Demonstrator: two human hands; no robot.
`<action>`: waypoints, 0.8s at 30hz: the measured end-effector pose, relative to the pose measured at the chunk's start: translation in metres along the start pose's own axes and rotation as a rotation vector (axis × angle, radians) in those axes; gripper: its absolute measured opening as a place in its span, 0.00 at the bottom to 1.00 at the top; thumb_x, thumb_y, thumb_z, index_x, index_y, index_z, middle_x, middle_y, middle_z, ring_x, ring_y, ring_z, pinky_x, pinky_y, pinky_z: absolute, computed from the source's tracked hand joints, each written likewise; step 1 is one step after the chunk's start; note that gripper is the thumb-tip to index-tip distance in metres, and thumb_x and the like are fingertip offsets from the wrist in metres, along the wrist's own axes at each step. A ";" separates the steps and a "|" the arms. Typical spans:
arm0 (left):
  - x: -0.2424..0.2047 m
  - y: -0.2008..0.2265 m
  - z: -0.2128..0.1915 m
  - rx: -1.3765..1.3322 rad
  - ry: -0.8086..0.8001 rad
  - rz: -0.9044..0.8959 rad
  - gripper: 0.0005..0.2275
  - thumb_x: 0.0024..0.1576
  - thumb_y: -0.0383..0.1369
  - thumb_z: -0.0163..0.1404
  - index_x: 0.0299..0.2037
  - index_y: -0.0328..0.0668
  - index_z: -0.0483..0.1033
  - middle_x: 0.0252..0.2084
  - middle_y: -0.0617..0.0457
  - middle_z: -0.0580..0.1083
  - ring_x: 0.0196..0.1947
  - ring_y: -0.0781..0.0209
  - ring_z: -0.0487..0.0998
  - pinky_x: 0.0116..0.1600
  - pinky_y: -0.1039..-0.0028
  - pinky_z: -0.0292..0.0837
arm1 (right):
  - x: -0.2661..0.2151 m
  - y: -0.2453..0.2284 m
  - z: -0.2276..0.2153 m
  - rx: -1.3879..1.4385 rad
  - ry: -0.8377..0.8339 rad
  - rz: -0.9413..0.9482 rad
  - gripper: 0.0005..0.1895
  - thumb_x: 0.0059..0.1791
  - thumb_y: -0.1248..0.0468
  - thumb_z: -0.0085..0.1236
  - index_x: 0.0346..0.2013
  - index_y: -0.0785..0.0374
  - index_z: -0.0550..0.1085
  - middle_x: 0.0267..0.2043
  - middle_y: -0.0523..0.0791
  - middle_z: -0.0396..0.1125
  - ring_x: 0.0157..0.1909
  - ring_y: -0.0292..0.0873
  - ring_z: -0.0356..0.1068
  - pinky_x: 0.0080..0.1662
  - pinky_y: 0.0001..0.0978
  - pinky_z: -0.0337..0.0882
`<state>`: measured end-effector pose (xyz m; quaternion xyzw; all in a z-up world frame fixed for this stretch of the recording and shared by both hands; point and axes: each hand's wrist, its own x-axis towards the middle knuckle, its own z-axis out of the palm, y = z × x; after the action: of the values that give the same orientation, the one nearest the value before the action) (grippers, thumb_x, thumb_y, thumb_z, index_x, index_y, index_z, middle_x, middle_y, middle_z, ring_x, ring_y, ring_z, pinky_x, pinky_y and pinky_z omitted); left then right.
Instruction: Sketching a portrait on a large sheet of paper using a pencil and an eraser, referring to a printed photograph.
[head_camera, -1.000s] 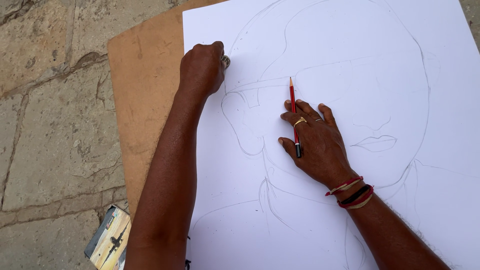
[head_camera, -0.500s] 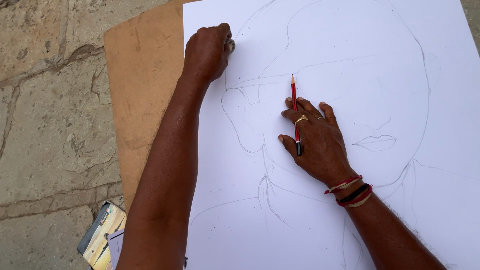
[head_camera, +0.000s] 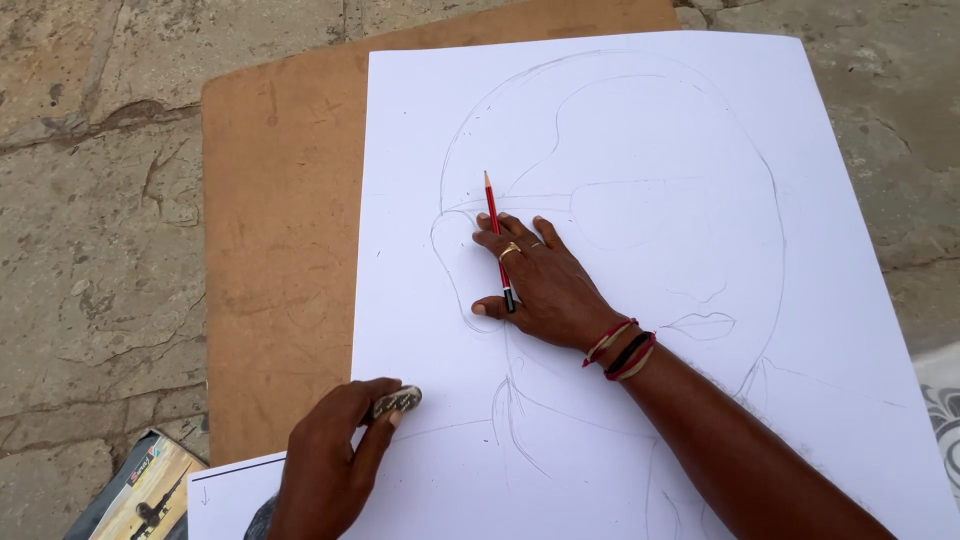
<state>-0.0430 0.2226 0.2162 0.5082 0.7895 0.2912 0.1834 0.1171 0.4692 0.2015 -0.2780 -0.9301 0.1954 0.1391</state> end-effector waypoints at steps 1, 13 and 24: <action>-0.022 -0.014 0.016 -0.051 -0.017 -0.069 0.12 0.56 0.33 0.54 0.48 0.40 0.79 0.38 0.47 0.82 0.38 0.58 0.83 0.43 0.66 0.81 | 0.017 -0.001 0.004 -0.021 -0.035 -0.091 0.45 0.46 0.38 0.57 0.66 0.64 0.61 0.75 0.47 0.51 0.77 0.48 0.43 0.72 0.54 0.38; -0.117 -0.137 0.134 -0.087 0.095 0.038 0.16 0.54 0.42 0.56 0.47 0.43 0.81 0.37 0.49 0.84 0.40 0.54 0.84 0.52 0.57 0.75 | 0.013 0.242 -0.085 -0.030 0.455 0.604 0.36 0.55 0.47 0.58 0.67 0.68 0.61 0.64 0.57 0.64 0.62 0.59 0.65 0.63 0.49 0.63; -0.114 -0.110 0.086 -0.026 0.057 -0.115 0.17 0.56 0.42 0.54 0.50 0.40 0.80 0.40 0.40 0.81 0.49 0.49 0.80 0.56 0.52 0.73 | -0.295 0.236 -0.079 0.549 0.580 1.035 0.20 0.57 0.50 0.57 0.50 0.65 0.77 0.48 0.44 0.73 0.50 0.39 0.70 0.50 0.31 0.69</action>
<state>-0.0218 0.1074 0.0787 0.4511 0.8184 0.3049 0.1838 0.4935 0.5045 0.1235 -0.6856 -0.5173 0.3844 0.3384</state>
